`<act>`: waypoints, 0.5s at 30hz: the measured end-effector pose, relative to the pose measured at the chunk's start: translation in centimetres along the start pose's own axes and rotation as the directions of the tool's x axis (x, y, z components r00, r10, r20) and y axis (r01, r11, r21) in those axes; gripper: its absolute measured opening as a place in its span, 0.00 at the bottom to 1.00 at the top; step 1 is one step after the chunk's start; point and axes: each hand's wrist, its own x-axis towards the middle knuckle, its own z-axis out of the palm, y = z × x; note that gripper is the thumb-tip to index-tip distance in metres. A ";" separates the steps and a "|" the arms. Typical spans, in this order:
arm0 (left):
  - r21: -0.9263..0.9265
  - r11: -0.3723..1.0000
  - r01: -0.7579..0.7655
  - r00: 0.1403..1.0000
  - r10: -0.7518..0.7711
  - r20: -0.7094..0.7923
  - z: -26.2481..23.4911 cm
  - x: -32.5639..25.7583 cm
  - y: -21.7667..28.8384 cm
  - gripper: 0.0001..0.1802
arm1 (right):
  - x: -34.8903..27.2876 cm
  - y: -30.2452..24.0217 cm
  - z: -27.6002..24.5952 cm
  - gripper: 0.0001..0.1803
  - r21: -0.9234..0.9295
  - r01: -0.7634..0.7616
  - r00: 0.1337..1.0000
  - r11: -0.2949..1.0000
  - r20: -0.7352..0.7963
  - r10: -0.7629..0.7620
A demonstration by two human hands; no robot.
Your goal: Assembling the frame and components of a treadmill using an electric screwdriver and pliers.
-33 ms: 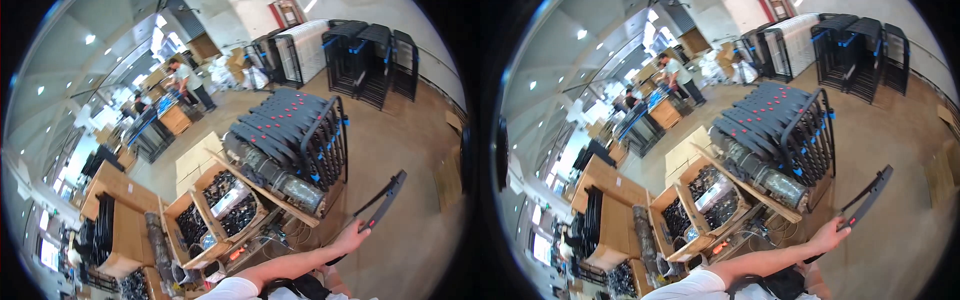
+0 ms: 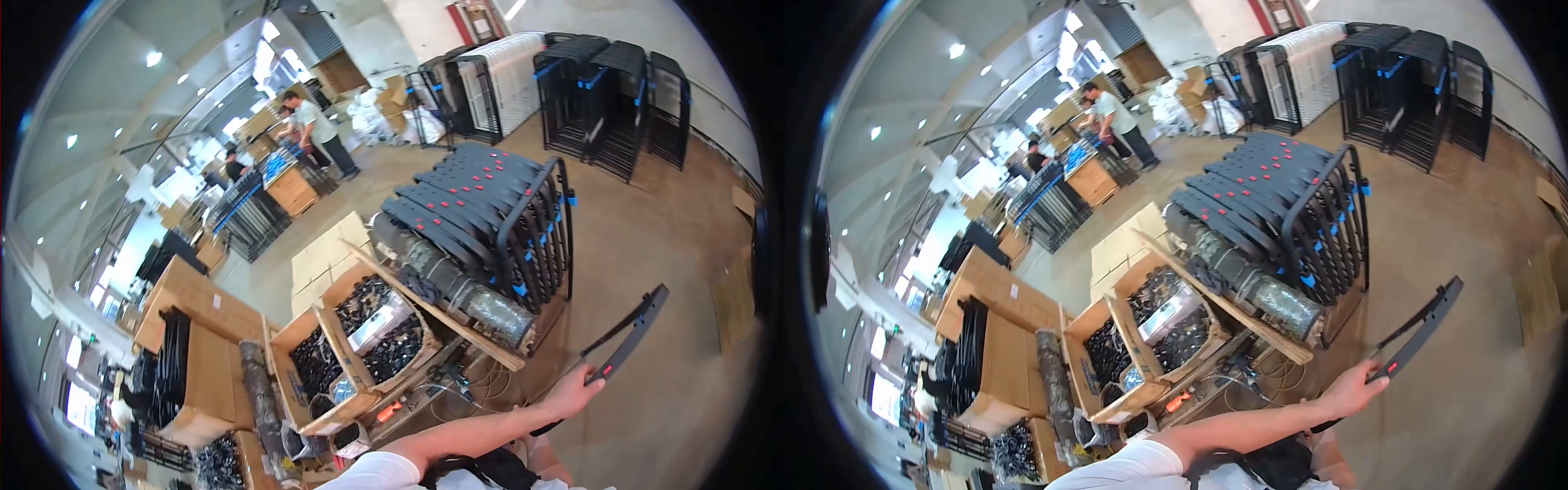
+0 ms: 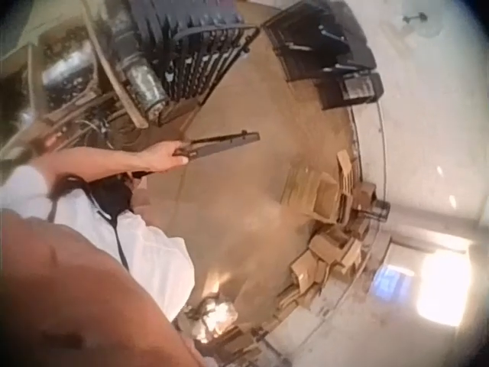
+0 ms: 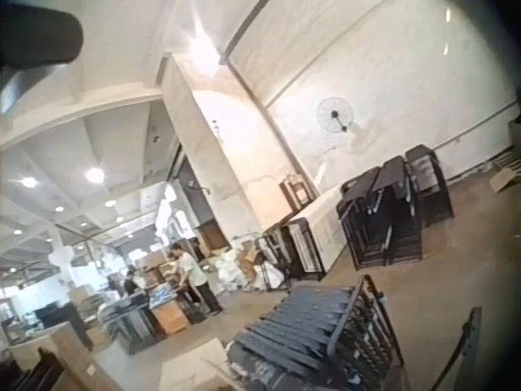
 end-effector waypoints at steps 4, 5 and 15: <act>0.390 0.920 -0.044 0.998 0.021 0.062 -5.3 -2.5 0.8 0.27 | -4.0 0.0 -10.0 0.23 -0.119 0.031 0.976 0.992 -0.212 -0.056; 0.456 0.889 -0.043 0.999 0.029 0.039 -6.1 -3.8 0.7 0.29 | -4.1 -0.2 -10.7 0.23 -0.159 0.036 0.960 0.987 -0.269 -0.078; 0.495 0.856 -0.149 0.963 0.239 -0.124 -19.4 -17.8 -2.1 0.24 | 2.8 3.9 -6.3 0.23 -0.611 0.097 0.650 0.786 -0.559 -0.514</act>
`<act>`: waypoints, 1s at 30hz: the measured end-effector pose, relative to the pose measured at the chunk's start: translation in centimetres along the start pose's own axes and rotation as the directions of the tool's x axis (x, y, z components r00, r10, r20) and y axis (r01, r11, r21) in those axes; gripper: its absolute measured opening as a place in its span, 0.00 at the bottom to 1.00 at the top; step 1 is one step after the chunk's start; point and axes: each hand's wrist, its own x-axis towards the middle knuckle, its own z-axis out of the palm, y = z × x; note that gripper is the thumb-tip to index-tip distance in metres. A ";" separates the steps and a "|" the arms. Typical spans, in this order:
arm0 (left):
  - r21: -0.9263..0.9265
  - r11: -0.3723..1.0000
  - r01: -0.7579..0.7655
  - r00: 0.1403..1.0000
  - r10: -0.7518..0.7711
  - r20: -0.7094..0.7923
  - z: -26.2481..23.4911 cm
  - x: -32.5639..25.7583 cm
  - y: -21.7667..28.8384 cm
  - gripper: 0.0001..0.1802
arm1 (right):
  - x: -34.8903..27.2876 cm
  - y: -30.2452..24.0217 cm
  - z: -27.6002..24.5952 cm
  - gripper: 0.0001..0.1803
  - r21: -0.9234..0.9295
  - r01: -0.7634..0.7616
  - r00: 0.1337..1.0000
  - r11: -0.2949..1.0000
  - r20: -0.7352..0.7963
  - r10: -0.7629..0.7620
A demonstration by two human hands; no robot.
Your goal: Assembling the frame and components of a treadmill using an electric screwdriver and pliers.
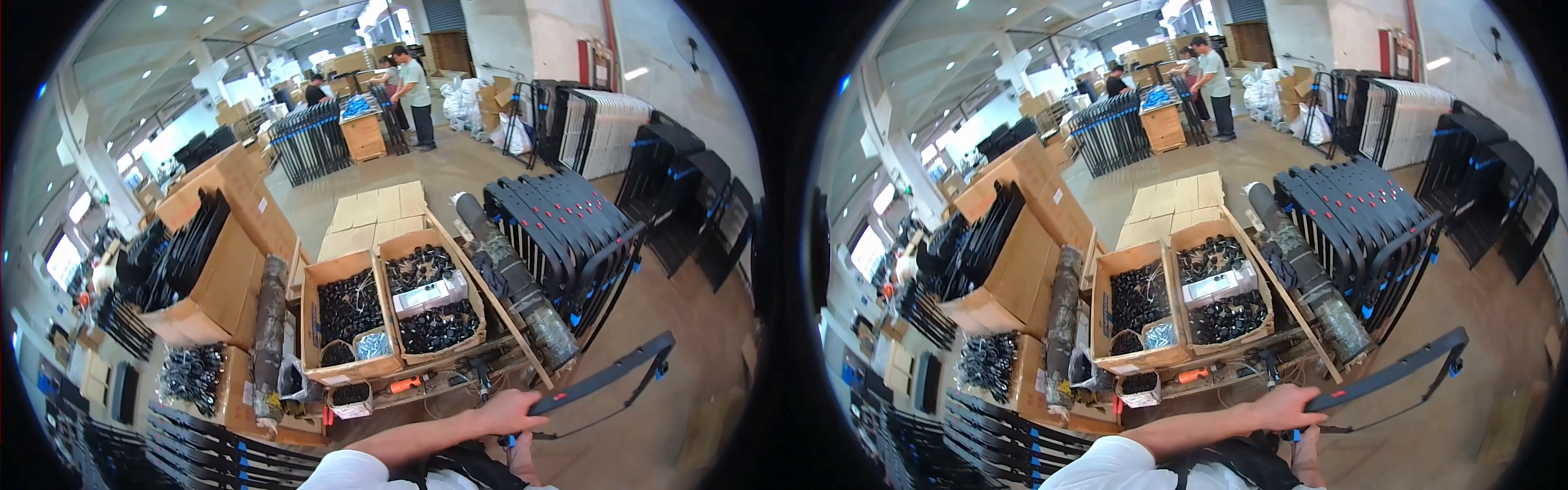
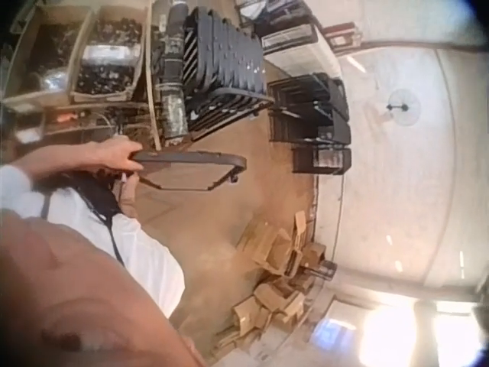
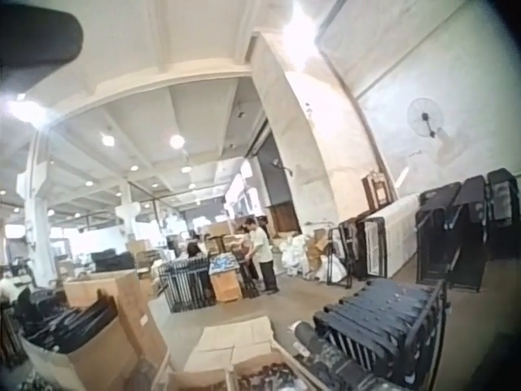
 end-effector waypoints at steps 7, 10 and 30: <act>-0.341 0.937 0.071 0.768 -0.270 -0.580 -9.7 -15.5 -10.9 0.17 | -16.4 -4.9 9.8 0.26 0.158 0.306 0.935 0.939 0.133 -0.327; -0.621 0.783 -0.040 0.537 -0.507 -0.674 -11.7 -20.0 -14.4 0.13 | -20.3 -9.8 10.3 0.27 0.214 0.504 0.855 0.836 0.014 -0.519; -0.781 0.470 0.412 -0.290 -0.745 -0.601 -19.6 -58.4 -37.1 0.21 | -31.8 4.7 37.1 0.13 -0.385 0.527 0.789 0.758 0.553 -0.268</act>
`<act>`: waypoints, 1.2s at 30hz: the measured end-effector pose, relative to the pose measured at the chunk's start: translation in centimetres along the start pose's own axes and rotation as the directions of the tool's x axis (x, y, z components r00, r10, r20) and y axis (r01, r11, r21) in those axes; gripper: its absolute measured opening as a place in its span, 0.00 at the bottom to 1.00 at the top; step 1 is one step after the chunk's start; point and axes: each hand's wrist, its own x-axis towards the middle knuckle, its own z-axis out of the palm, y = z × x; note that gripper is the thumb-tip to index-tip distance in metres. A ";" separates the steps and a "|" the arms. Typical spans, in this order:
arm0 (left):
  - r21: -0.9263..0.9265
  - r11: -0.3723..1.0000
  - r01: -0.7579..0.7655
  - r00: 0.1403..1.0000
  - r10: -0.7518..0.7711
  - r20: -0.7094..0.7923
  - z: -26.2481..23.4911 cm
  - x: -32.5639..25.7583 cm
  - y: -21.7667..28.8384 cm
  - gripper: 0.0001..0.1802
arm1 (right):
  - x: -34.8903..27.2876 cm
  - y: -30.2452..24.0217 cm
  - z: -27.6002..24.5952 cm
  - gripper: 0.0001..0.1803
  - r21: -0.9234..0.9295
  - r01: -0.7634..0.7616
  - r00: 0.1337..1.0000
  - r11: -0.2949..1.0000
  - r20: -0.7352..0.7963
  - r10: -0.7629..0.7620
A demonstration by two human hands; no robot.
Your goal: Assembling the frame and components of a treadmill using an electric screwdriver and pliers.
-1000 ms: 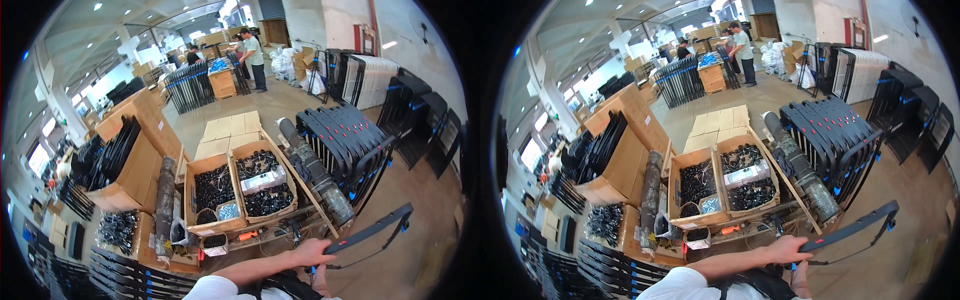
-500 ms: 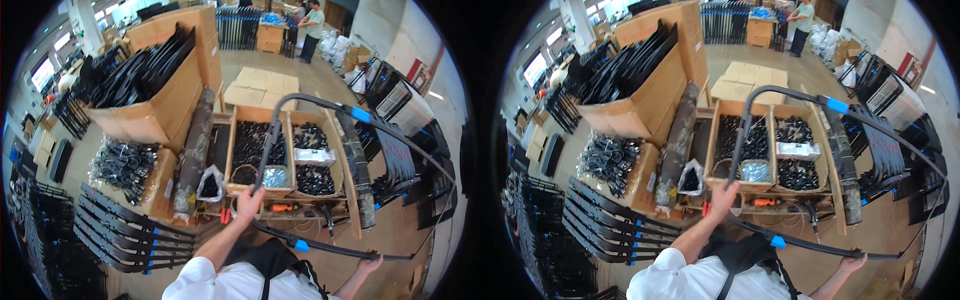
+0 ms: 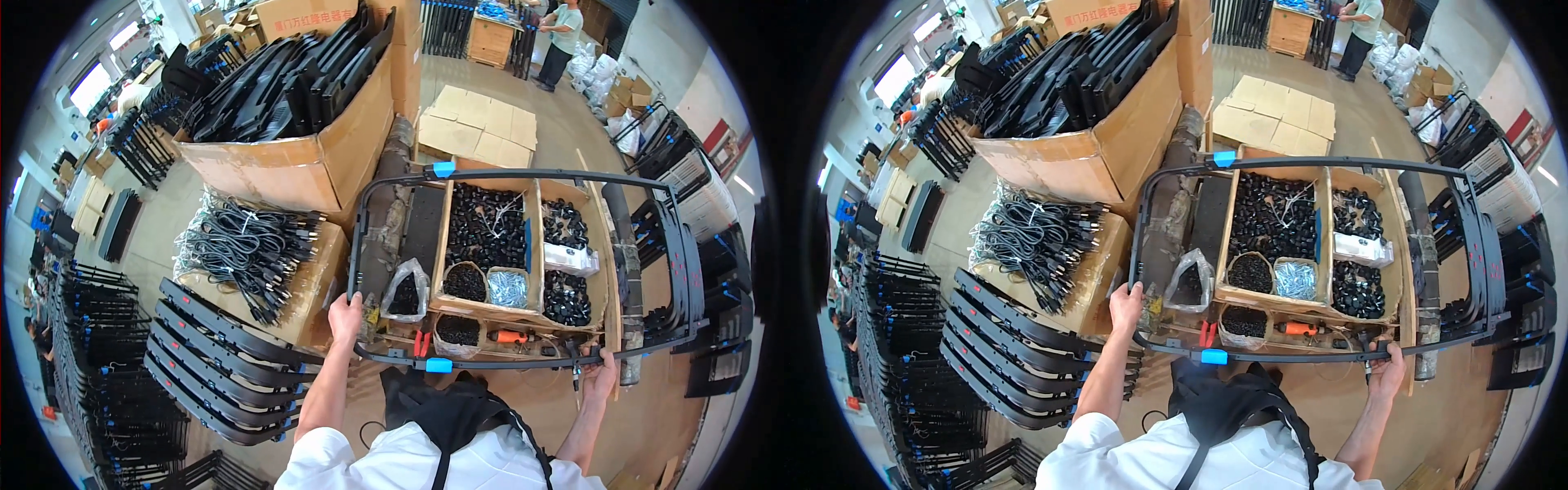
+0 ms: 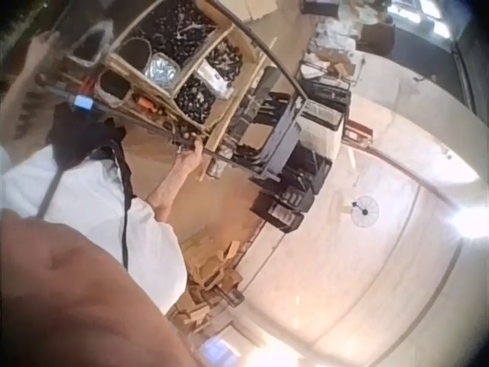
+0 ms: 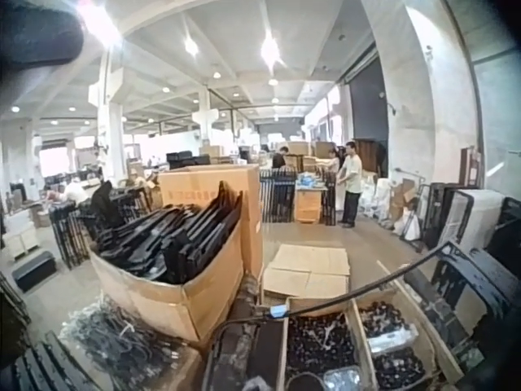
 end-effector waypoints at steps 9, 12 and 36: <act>0.300 0.950 -0.088 0.996 0.094 -0.008 -0.6 -0.4 3.8 0.20 | 2.5 4.8 -3.5 0.14 -0.042 -0.132 0.983 0.990 -0.137 0.125; 0.475 0.841 -0.260 0.937 0.338 -0.086 0.5 0.1 4.3 0.19 | 3.1 7.3 -6.3 0.13 0.017 -0.274 0.957 0.962 -0.095 0.274; 0.449 0.744 -0.494 0.782 0.606 -0.144 7.6 -10.1 9.7 0.20 | 19.2 12.9 -18.6 0.31 -0.999 -0.002 0.996 -0.053 0.002 -0.085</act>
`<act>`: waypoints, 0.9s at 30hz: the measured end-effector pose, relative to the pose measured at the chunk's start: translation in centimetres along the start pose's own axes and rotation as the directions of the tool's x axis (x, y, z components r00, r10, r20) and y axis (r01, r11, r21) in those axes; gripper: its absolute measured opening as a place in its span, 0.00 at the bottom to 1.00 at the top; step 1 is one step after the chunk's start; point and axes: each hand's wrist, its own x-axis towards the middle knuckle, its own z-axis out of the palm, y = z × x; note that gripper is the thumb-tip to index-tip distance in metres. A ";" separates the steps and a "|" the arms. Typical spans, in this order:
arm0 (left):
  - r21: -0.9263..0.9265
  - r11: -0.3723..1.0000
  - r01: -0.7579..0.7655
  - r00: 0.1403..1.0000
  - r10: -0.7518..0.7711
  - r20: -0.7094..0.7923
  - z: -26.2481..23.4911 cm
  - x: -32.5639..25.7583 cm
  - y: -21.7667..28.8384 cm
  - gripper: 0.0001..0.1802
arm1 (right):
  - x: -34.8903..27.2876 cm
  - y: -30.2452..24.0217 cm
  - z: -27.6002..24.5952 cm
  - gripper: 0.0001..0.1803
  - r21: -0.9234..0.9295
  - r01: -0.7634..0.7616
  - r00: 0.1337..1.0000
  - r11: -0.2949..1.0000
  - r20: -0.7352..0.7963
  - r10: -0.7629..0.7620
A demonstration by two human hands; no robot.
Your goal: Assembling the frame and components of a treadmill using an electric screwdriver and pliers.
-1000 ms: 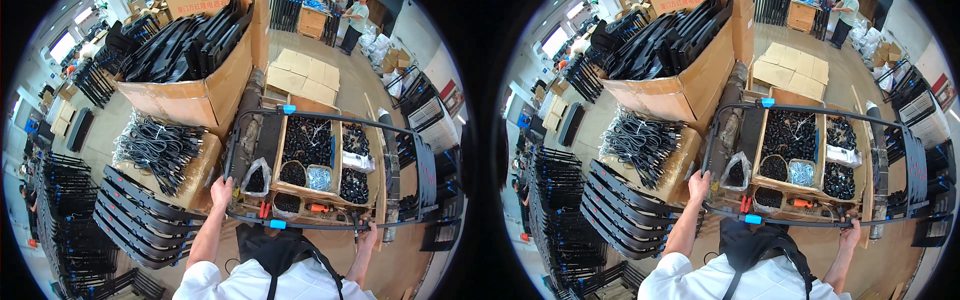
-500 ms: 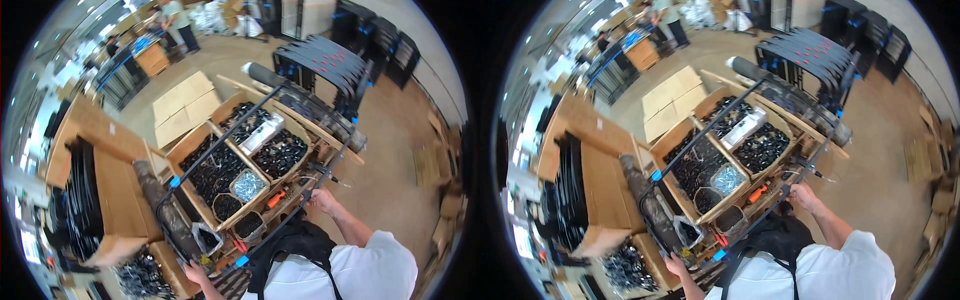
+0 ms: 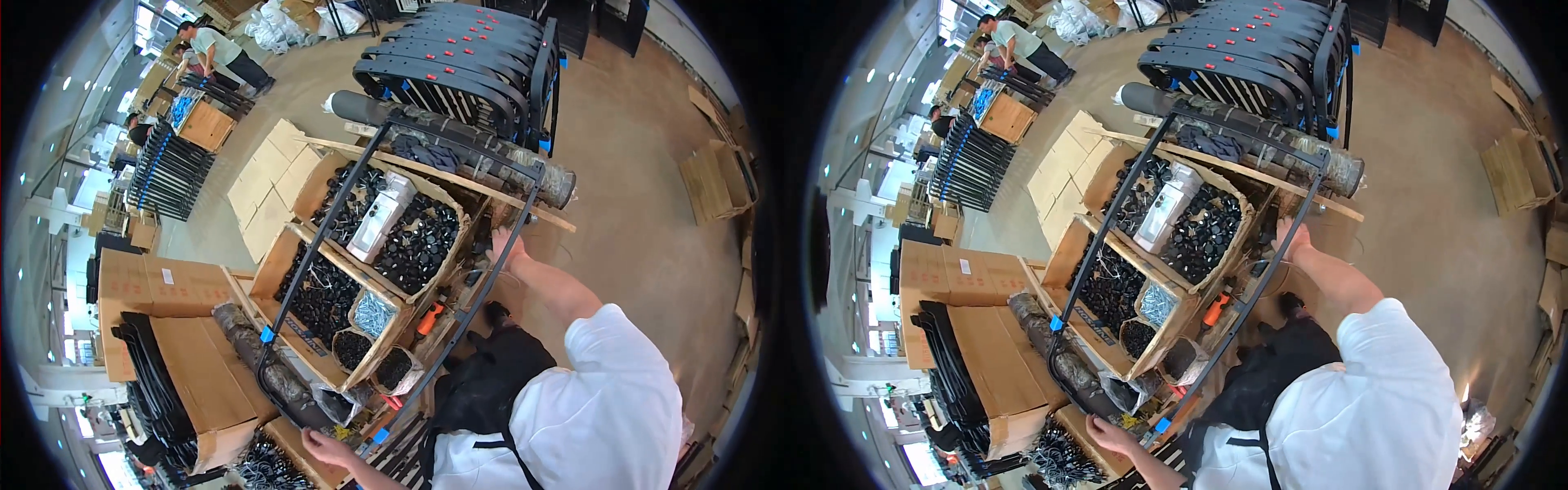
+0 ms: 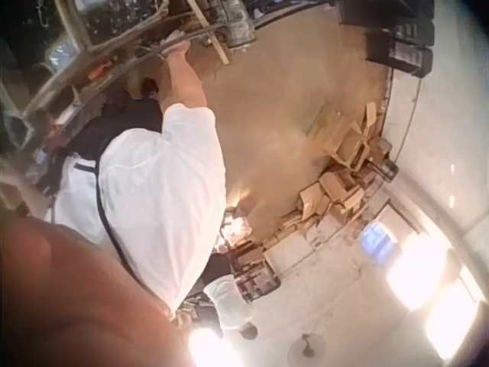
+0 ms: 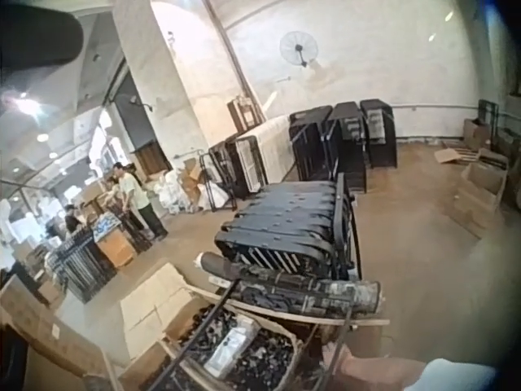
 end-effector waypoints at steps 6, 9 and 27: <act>-0.365 0.929 -0.060 0.808 0.260 0.529 6.5 -7.4 16.1 0.14 | 6.4 3.7 8.4 0.20 -0.151 0.058 0.995 0.987 0.094 -0.045; -0.393 0.894 -0.213 0.620 0.435 0.653 6.5 -8.6 20.2 0.13 | 4.9 0.1 4.6 0.17 -0.078 0.203 0.974 0.976 0.120 -0.193; -0.840 0.462 0.285 -0.002 0.876 0.482 19.1 -19.8 56.0 0.21 | -13.1 9.6 -32.1 0.23 0.325 -0.062 0.997 0.944 0.072 0.041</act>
